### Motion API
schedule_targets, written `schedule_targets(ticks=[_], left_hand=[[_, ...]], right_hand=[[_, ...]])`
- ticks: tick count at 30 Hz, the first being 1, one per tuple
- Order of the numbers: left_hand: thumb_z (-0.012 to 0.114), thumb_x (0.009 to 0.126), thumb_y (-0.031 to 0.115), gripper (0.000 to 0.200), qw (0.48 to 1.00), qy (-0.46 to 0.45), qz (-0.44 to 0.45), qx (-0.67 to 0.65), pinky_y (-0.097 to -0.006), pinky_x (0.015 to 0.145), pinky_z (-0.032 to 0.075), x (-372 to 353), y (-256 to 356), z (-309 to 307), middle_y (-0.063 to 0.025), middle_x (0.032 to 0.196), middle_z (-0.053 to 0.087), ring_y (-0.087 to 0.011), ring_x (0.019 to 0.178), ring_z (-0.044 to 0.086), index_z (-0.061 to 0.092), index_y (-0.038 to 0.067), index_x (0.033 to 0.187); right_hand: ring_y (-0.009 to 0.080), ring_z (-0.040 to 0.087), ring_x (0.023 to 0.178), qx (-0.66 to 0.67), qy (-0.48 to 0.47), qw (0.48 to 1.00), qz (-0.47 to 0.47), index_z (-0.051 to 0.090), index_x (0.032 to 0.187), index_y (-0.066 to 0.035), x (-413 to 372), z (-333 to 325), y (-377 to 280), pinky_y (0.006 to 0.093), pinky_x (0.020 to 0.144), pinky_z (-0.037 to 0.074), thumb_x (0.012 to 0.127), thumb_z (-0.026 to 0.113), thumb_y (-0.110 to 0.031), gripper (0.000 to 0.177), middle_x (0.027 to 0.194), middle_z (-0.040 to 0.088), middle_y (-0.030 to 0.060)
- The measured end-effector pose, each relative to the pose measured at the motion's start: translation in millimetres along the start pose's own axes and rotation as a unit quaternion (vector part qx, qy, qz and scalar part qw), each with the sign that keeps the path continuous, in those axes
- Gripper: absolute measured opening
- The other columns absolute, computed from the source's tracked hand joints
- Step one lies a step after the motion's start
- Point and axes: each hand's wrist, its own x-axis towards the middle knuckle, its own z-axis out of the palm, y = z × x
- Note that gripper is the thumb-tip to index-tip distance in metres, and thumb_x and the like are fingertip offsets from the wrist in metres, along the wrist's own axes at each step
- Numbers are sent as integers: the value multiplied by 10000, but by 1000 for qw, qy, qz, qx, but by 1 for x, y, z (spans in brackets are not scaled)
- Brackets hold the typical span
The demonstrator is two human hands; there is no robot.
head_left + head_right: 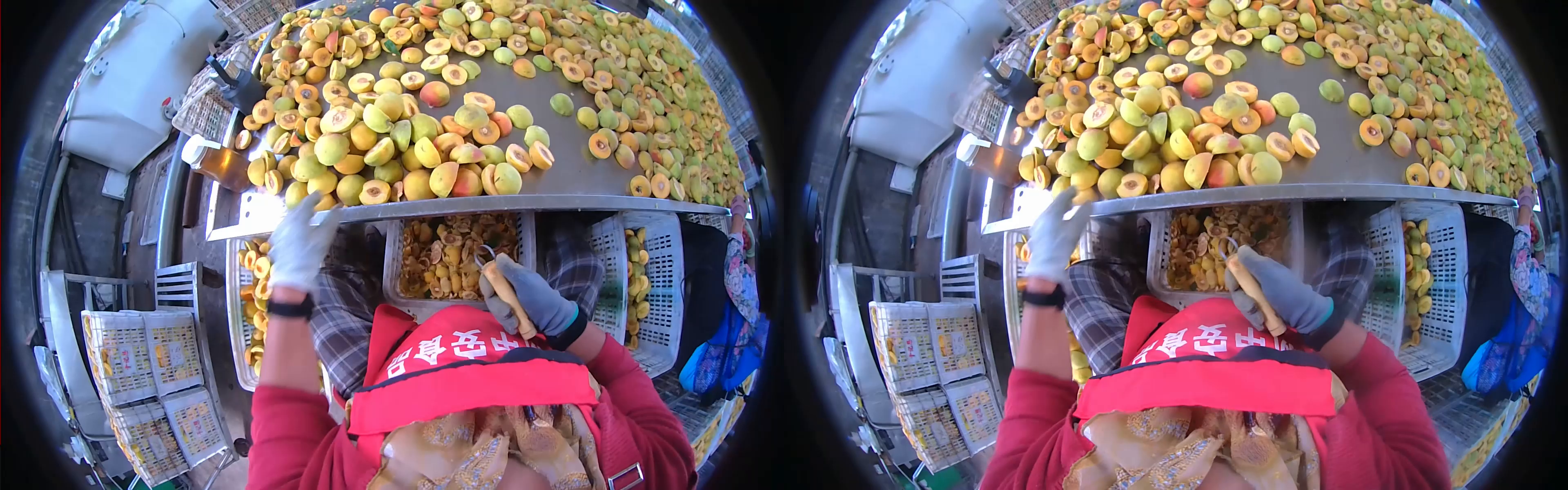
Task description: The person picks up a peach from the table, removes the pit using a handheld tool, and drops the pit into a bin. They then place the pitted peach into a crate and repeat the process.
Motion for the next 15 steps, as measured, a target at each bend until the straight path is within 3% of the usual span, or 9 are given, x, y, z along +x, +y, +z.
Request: schedule_targets(ticks=[3, 6, 9, 11, 13, 15], left_hand=[[503, 783, 551, 570, 975, -143, 20, 169, -418, 850, 439, 47, 46, 35, -163, 1029, 638, -324, 978, 597, 579, 118, 1147], [535, 737, 564, 620, 971, -161, 3, 179, -409, 883, 434, 66, 61, 73, -158, 1098, 614, -299, 1049, 573, 575, 76, 1119], [599, 706, 527, 646, 974, -200, -24, 105, -393, 894, 433, 66, 64, 65, -161, 1102, 613, -301, 1048, 573, 555, 70, 1160], [704, 663, 419, 690, 995, -98, -4, -18, -365, 894, 439, 51, 53, 62, -202, 1058, 617, -306, 1024, 583, 520, 36, 1206], [752, 652, 301, 672, 993, -25, 36, -108, -341, 874, 452, 35, 52, 61, -177, 1067, 604, -272, 1002, 586, 504, 29, 1214], [766, 642, 214, 675, 966, -44, 137, -213, -330, 868, 454, 12, 55, 57, -141, 1082, 583, -241, 987, 573, 487, 34, 1230]], right_hand=[[120, 416, 378, -29, 10, 999, -19, 482, 828, -75, -5, 5, -2, 251, 363, 372, 951, 349, -444, 410, 525, 464, 28], [118, 423, 381, -40, 26, 998, -29, 480, 823, -70, -10, -4, 2, 249, 364, 371, 949, 357, -438, 408, 523, 470, 27], [120, 424, 379, -34, 52, 998, -17, 480, 821, -64, -12, -13, 6, 249, 364, 368, 950, 358, -431, 408, 509, 463, 28], [126, 428, 382, -28, 54, 998, -35, 478, 822, -60, -11, -10, 2, 248, 365, 363, 944, 382, -422, 394, 504, 462, 27], [125, 427, 383, -36, 56, 996, -56, 480, 828, -61, -12, -5, -6, 249, 364, 360, 941, 408, -403, 367, 531, 479, 25], [112, 447, 411, -39, 63, 994, -74, 488, 841, -69, -6, 4, -16, 247, 377, 375, 930, 455, -360, 306, 581, 499, 26]])
